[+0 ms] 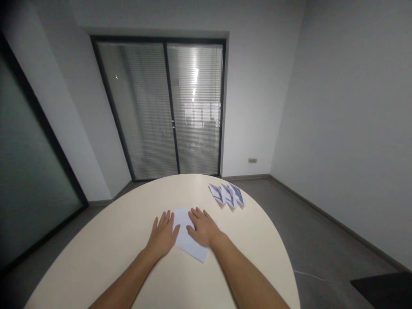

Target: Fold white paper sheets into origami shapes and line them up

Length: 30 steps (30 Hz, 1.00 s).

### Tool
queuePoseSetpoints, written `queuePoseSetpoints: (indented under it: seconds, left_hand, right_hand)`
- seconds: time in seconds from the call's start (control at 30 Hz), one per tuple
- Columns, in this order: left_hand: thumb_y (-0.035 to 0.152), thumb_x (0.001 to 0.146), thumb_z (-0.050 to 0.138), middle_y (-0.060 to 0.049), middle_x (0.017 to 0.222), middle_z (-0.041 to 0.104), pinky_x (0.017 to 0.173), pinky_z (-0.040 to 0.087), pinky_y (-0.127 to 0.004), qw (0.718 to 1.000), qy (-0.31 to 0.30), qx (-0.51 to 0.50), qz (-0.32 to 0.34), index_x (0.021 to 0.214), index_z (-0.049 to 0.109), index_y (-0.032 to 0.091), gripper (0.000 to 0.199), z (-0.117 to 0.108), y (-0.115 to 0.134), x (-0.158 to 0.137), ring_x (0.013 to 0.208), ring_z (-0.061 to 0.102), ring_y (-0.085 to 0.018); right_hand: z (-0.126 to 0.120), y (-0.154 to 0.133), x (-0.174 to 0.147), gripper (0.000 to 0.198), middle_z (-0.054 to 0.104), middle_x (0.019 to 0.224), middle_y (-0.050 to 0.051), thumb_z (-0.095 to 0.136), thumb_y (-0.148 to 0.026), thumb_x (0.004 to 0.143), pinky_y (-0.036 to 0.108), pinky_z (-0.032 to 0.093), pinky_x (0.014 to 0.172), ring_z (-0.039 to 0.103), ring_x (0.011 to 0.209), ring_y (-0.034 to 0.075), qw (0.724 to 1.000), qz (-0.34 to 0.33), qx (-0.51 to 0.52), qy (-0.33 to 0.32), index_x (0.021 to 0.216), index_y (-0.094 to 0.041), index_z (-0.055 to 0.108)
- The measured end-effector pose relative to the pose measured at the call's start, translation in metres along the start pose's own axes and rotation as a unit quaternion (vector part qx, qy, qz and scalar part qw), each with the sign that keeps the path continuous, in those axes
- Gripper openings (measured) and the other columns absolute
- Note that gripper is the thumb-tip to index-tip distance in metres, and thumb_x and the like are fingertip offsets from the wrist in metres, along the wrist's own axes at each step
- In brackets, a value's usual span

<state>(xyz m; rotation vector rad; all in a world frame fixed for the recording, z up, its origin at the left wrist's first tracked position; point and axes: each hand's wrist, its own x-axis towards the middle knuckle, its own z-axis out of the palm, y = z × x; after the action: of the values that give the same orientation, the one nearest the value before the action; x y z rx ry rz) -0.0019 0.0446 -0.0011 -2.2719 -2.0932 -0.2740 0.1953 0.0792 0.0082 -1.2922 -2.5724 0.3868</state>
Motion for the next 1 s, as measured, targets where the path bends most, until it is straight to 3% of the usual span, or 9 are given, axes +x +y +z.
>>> queuePoseSetpoints:
  seconds: [0.1, 0.2, 0.33, 1.0]
  left_hand:
    - [0.032, 0.101, 0.032, -0.014, 0.164, 0.030, 0.126, 0.021, -0.047, 0.995, 0.020, -0.042, 0.086, 0.154, 0.037, 0.009, 0.058, -0.0014, 0.0029, -0.0015, 0.153, 0.025, -0.026]
    - [0.038, 0.102, 0.032, -0.011, 0.164, 0.031, 0.125, 0.025, -0.044, 0.984, -0.019, -0.090, 0.153, 0.155, 0.036, 0.013, 0.059, 0.0003, 0.0035, -0.0021, 0.152, 0.028, -0.023]
    - [0.042, 0.103, 0.030, -0.012, 0.164, 0.029, 0.126, 0.023, -0.047, 0.984, -0.054, -0.096, 0.142, 0.155, 0.037, 0.011, 0.061, 0.0040, 0.0017, -0.0010, 0.153, 0.025, -0.026]
    - [0.043, 0.103, 0.029, -0.012, 0.165, 0.026, 0.126, 0.021, -0.047, 0.989, -0.058, -0.082, 0.106, 0.155, 0.038, 0.013, 0.061, 0.0027, 0.0020, -0.0020, 0.154, 0.022, -0.028]
  right_hand:
    - [0.0013, 0.0008, 0.0009, 0.069, 0.029, 0.163, 0.016, 0.040, -0.050, 0.099, 0.051, 0.016, 0.124, 0.021, 0.153, 0.032, 1.000, -0.002, 0.002, 0.009, 0.156, -0.012, 0.036]
    - [0.0022, 0.0012, 0.0010, 0.069, 0.029, 0.163, 0.016, 0.040, -0.050, 0.099, 0.051, 0.016, 0.124, 0.020, 0.153, 0.031, 1.000, -0.002, 0.001, 0.012, 0.156, -0.012, 0.036]
    - [0.0019, 0.0015, 0.0009, 0.069, 0.027, 0.164, 0.015, 0.038, -0.051, 0.100, 0.052, 0.014, 0.124, 0.018, 0.154, 0.032, 1.000, 0.002, 0.001, 0.006, 0.157, -0.013, 0.035]
    - [0.0013, 0.0048, -0.0014, 0.069, 0.025, 0.165, 0.014, 0.037, -0.054, 0.100, 0.055, 0.013, 0.124, 0.018, 0.154, 0.033, 1.000, 0.004, 0.007, -0.006, 0.158, -0.016, 0.033]
